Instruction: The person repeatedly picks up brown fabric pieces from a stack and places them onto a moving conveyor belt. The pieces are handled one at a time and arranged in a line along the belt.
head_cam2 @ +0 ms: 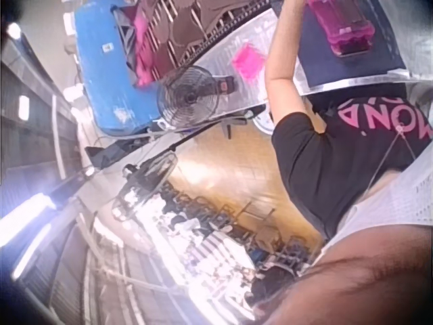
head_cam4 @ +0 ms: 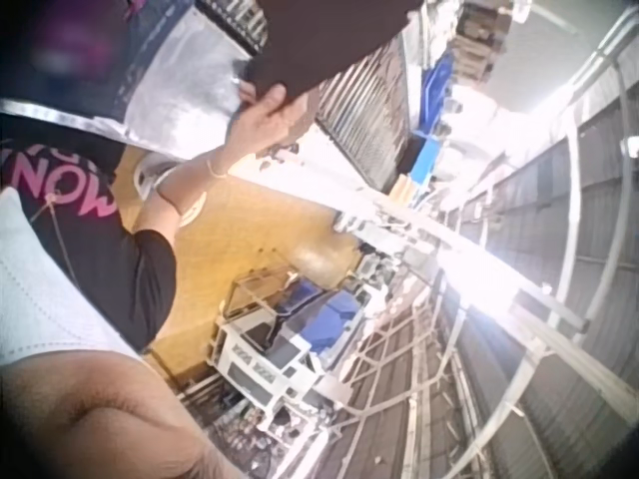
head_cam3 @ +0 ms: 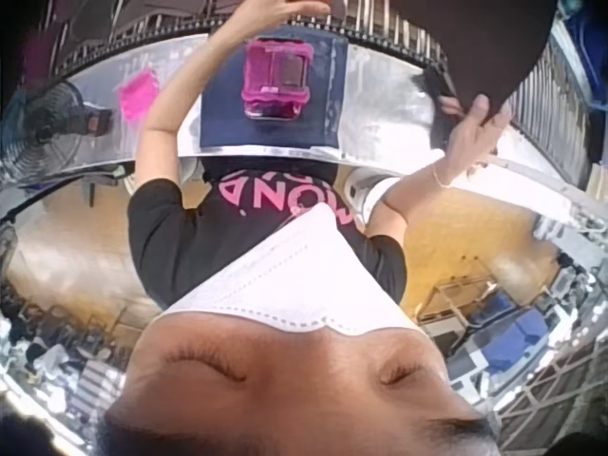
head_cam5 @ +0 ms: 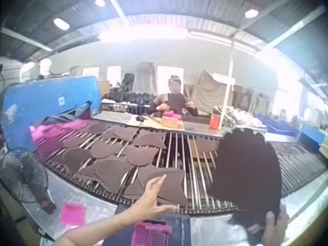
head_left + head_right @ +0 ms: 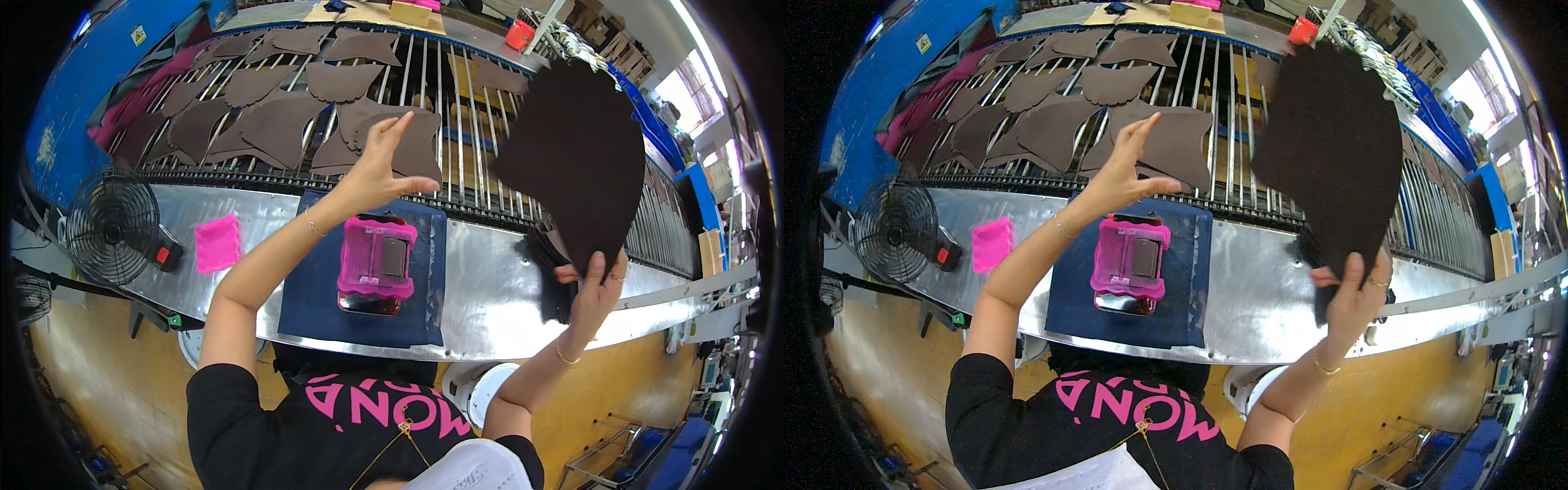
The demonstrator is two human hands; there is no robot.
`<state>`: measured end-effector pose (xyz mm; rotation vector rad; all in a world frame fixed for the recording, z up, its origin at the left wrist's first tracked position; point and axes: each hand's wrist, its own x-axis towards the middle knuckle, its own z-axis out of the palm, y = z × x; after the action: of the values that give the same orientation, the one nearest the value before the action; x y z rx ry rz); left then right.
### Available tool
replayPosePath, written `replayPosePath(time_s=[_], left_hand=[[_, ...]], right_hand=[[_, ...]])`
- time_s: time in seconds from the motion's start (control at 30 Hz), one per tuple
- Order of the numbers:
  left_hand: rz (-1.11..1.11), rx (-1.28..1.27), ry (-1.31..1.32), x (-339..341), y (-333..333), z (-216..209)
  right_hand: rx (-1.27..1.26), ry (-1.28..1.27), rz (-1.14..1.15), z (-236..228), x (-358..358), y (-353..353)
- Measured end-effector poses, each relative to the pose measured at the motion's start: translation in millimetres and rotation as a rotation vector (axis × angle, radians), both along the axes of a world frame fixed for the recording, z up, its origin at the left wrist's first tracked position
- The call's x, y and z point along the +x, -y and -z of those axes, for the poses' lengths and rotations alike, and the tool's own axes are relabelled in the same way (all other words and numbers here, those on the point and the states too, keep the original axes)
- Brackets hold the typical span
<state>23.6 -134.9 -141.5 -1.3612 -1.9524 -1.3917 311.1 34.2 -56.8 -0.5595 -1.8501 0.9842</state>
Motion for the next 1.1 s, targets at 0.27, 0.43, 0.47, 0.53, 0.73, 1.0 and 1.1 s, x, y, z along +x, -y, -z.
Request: replayPosePath(time_s=[0.27, 0.43, 0.47, 0.53, 0.73, 1.0, 1.1], left_hand=[[0.253, -0.038, 0.945, 17, 107, -73], [-0.004, -0.023, 0.674, 4, 184, -77], [-0.056, 0.007, 0.652, 7, 193, -77], [-0.128, 0.034, 0.628, 11, 208, -78], [-0.117, -0.025, 0.695, 17, 223, -56], [0.034, -0.370, 0.693, 33, 157, -15], [0.166, -0.417, 0.350, 34, 125, -9]], right_hand=[[0.087, 0.005, -0.375, 38, -64, 54], [0.117, 0.197, -0.554, 77, -101, 82], [0.138, 0.207, -0.587, 80, -105, 89], [0.149, 0.225, -0.632, 85, -113, 97], [0.389, 0.253, -0.601, 91, -108, 87], [0.350, 0.427, -0.434, 118, -37, 37], [0.166, 0.485, -0.330, 140, 6, 17]])
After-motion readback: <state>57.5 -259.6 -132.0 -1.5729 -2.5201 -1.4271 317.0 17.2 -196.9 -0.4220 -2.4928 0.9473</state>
